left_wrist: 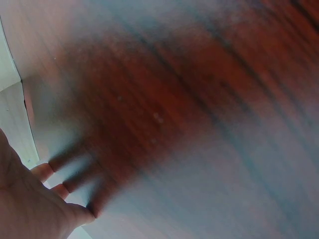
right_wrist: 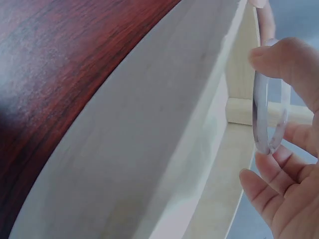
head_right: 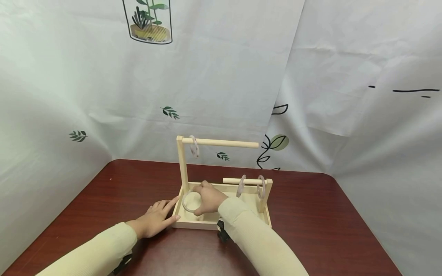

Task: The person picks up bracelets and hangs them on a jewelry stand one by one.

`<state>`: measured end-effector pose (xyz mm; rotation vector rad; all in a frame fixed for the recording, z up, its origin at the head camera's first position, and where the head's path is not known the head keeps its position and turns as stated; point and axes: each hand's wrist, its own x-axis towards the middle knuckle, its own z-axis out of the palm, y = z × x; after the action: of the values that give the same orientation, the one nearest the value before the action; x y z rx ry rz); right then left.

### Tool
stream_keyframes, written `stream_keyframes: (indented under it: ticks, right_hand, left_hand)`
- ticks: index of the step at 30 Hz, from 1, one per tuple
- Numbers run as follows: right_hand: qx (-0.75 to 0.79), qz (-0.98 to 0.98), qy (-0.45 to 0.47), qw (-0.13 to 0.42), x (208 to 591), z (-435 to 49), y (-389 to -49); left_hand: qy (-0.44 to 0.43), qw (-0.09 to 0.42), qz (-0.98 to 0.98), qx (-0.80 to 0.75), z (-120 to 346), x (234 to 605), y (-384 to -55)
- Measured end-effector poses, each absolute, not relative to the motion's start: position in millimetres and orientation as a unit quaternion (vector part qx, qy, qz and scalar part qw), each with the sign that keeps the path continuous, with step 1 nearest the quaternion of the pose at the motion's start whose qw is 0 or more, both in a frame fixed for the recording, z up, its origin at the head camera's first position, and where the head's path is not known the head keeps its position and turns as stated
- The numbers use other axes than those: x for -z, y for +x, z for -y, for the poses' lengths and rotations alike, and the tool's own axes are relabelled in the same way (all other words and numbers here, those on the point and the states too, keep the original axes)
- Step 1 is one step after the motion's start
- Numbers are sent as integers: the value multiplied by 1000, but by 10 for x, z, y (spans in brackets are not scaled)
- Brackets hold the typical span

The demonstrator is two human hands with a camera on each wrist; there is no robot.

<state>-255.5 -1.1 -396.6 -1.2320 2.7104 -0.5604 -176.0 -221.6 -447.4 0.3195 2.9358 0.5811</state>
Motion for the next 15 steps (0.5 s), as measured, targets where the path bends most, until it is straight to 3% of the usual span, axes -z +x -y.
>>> stream_keyframes:
  ticks: [15]
  right_hand:
    - [274, -877, -388, 70, 3857, -28, -2492]
  left_hand:
    - [110, 73, -970, -203, 2209, 4407, -1725]
